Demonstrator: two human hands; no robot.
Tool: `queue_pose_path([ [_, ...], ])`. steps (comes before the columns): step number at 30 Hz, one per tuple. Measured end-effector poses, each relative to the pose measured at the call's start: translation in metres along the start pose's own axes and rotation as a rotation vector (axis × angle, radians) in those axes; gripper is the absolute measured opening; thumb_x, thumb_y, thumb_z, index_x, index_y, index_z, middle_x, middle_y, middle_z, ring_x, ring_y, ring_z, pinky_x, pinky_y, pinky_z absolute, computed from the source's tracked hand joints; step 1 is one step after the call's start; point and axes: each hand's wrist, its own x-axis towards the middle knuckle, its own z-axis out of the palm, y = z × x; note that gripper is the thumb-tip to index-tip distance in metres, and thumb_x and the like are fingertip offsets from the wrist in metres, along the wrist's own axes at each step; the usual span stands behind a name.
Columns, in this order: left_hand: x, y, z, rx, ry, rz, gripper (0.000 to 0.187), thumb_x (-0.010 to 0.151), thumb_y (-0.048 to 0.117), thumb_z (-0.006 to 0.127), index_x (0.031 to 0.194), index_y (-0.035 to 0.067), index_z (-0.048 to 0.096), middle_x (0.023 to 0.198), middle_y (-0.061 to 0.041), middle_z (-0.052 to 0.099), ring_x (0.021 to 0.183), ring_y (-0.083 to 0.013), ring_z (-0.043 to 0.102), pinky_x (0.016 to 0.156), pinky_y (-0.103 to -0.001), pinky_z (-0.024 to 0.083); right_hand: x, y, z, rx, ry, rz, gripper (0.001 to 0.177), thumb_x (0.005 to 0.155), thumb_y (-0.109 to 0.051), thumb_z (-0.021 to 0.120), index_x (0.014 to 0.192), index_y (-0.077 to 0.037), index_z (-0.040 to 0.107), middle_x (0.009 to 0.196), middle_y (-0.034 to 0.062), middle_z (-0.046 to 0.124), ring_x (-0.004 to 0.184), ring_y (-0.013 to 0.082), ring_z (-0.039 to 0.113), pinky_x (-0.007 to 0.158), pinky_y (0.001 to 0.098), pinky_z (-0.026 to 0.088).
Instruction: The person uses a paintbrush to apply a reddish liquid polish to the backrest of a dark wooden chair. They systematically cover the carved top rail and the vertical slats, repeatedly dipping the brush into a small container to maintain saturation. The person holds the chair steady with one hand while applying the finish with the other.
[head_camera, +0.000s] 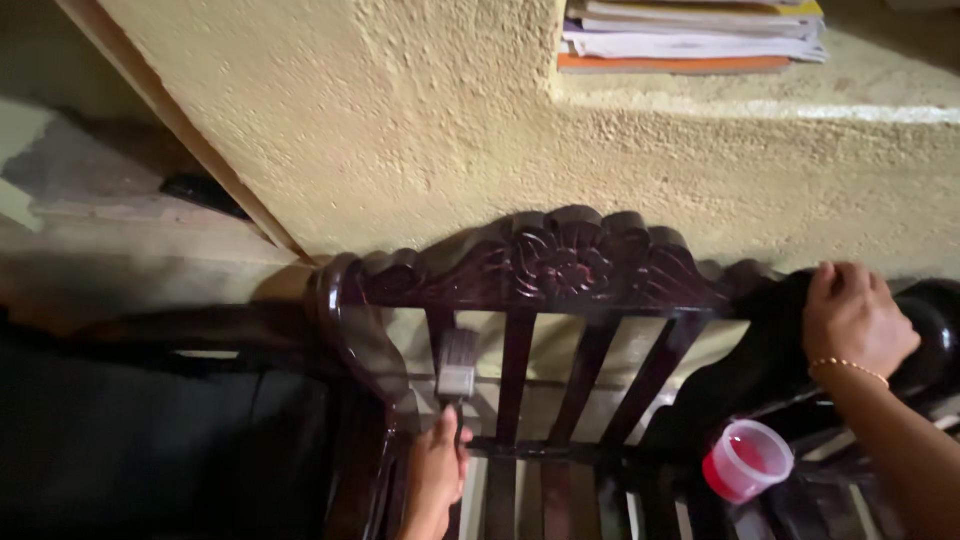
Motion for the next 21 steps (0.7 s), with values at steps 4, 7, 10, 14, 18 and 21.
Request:
queue_pose_path([
  [4, -0.059, 0.054, 0.029, 0.067, -0.036, 0.133, 0.052, 0.103, 0.050, 0.042, 0.092, 0.006, 0.067, 0.055, 0.001, 0.050, 0.040, -0.0101, 0.042, 0.035, -0.028, 0.029, 0.002, -0.022, -0.045, 0.021, 0.108, -0.352, 0.019, 0.112, -0.020, 0.053, 0.130, -0.015, 0.060, 0.130, 0.0057, 0.066, 0.118, 0.0281, 0.063, 0.109, 0.0434, 0.047],
  [7, -0.078, 0.060, 0.043, 0.125, -0.005, 0.242, 0.050, 0.104, 0.049, 0.040, 0.091, 0.007, 0.064, 0.055, 0.000, 0.052, 0.041, -0.0097, 0.048, 0.037, -0.028, 0.036, -0.002, -0.050, -0.073, -0.077, 0.119, -0.395, 0.045, 0.094, -0.024, 0.063, 0.138, -0.015, 0.061, 0.138, 0.0059, 0.065, 0.130, 0.0263, 0.060, 0.113, 0.0553, 0.035],
  [10, -0.093, 0.052, 0.062, 0.215, -0.037, 0.397, 0.053, 0.104, 0.050, 0.038, 0.090, 0.008, 0.067, 0.055, -0.001, 0.052, 0.043, -0.0113, 0.051, 0.042, -0.031, 0.041, -0.015, -0.082, -0.069, 0.288, -0.174, -0.395, 0.062, 0.103, -0.037, 0.062, 0.154, -0.006, 0.049, 0.150, 0.0159, 0.056, 0.141, 0.0407, 0.046, 0.121, 0.0540, 0.034],
  [14, -0.081, 0.057, 0.087, 0.231, -0.007, 0.592, 0.056, 0.104, 0.051, 0.041, 0.089, 0.005, 0.069, 0.064, -0.007, 0.062, 0.056, -0.0204, 0.060, 0.058, -0.040, 0.047, -0.032, -0.126, -0.063, 0.284, -0.277, -0.229, 0.087, 0.092, -0.065, 0.070, 0.150, -0.005, 0.047, 0.149, 0.0135, 0.056, 0.150, 0.0562, 0.026, 0.115, 0.0542, 0.037],
  [18, -0.043, 0.040, 0.099, 0.282, 0.122, 0.699, 0.055, 0.104, 0.052, 0.040, 0.094, 0.005, 0.068, 0.079, -0.009, 0.074, 0.073, -0.0267, 0.068, 0.070, -0.044, 0.051, -0.019, -0.131, -0.068, 0.044, -0.416, -0.253, 0.108, 0.066, -0.066, 0.081, 0.148, -0.006, 0.046, 0.150, 0.0102, 0.053, 0.146, 0.0519, 0.026, 0.098, 0.0585, 0.046],
  [21, -0.012, -0.004, 0.100, 0.300, 0.056, 0.382, 0.058, 0.103, 0.052, 0.040, 0.089, 0.004, 0.068, 0.074, -0.015, 0.071, 0.064, -0.0280, 0.069, 0.067, -0.042, 0.053, -0.014, -0.130, -0.058, -0.161, -0.388, -0.343, 0.107, 0.065, -0.067, 0.084, 0.147, -0.006, 0.049, 0.150, 0.0088, 0.055, 0.142, 0.0499, 0.034, 0.104, 0.0570, 0.048],
])
